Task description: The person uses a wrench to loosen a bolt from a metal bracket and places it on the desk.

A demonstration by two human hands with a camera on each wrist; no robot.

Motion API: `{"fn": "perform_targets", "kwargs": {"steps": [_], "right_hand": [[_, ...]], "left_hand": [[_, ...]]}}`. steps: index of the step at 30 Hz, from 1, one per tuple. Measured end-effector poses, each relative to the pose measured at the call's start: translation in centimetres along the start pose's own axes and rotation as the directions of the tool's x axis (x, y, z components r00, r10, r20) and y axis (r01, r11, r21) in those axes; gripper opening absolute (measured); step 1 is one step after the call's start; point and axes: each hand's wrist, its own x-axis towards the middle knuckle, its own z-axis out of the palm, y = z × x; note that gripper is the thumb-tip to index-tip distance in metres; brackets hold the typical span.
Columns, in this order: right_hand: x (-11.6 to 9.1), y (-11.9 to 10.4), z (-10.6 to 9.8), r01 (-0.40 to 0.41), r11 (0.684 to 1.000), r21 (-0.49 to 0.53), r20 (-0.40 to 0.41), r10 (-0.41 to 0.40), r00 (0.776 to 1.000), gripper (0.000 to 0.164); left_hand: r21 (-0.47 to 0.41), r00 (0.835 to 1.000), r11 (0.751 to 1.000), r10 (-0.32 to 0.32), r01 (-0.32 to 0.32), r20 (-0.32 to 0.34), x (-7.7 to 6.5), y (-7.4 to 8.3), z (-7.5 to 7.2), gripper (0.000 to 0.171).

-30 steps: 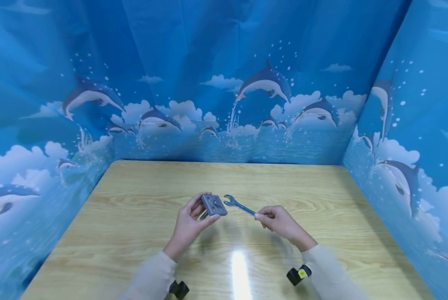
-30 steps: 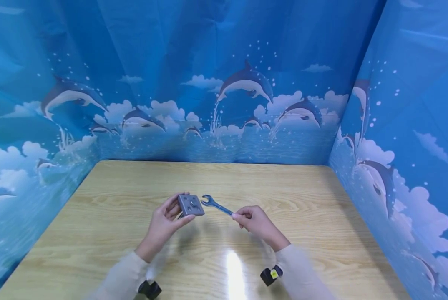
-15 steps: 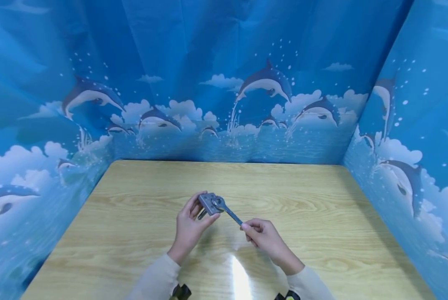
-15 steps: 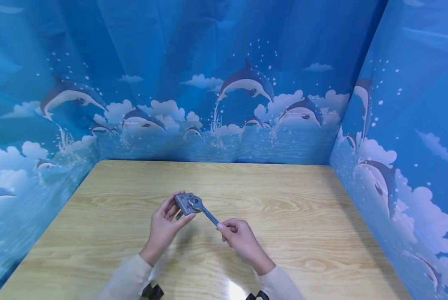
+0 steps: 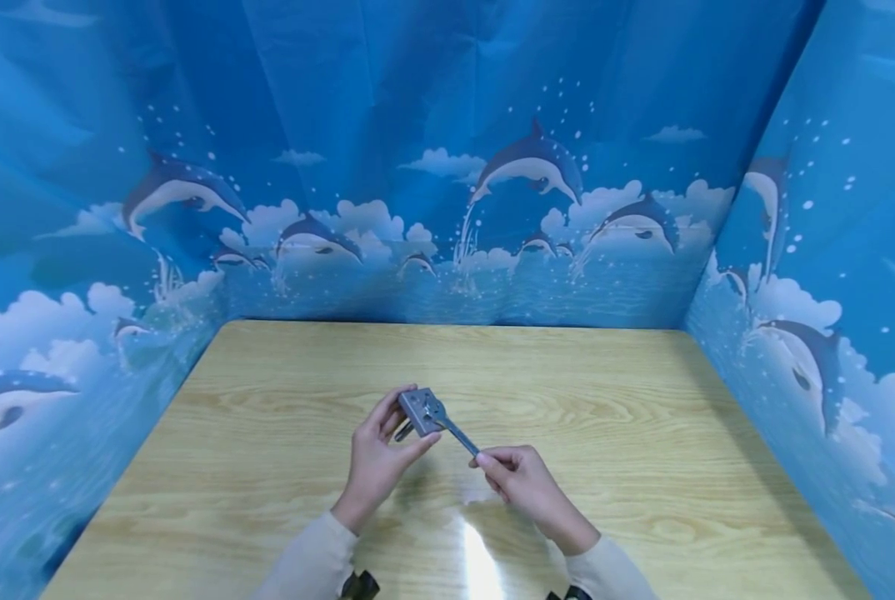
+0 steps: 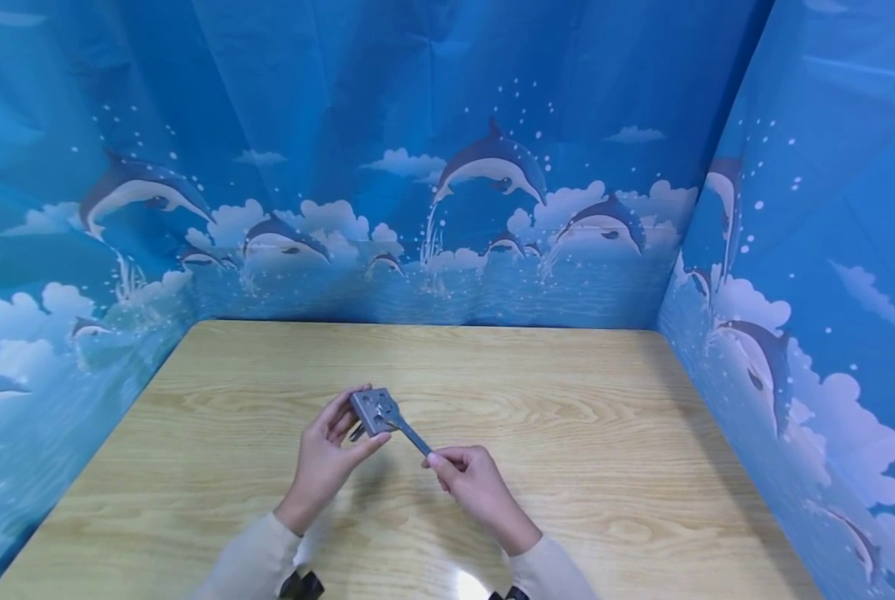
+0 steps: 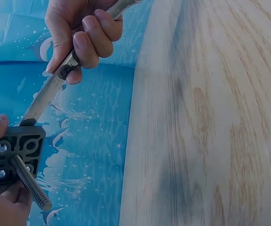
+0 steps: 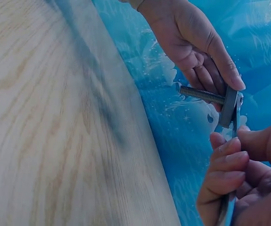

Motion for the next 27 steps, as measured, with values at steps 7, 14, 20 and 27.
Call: {"fn": "perform_targets", "kwargs": {"steps": [7,14,20,27], "right_hand": [[0.0,-0.2,-0.1,-0.003,1.000,0.004,0.001,0.003,1.000,0.032],[0.7,0.3,-1.1,0.019,0.999,-0.030,0.040,-0.018,0.999,0.031],[2.7,0.6,-3.3,0.050,0.995,-0.083,0.166,-0.036,0.985,0.036],[5.2,0.8,-6.1,0.153,0.975,-0.161,0.329,-0.094,0.940,0.034]], "left_hand": [[0.013,1.000,1.000,0.005,-0.005,0.012,-0.1,0.4,-0.2,0.073],[0.024,0.998,1.000,-0.003,0.001,0.061,-0.1,0.4,-0.6,0.074],[0.020,0.991,0.999,-0.034,0.032,0.131,0.0,0.8,-1.1,0.073],[0.006,0.968,0.998,-0.066,0.067,0.241,0.0,1.2,-1.7,0.076]]}}
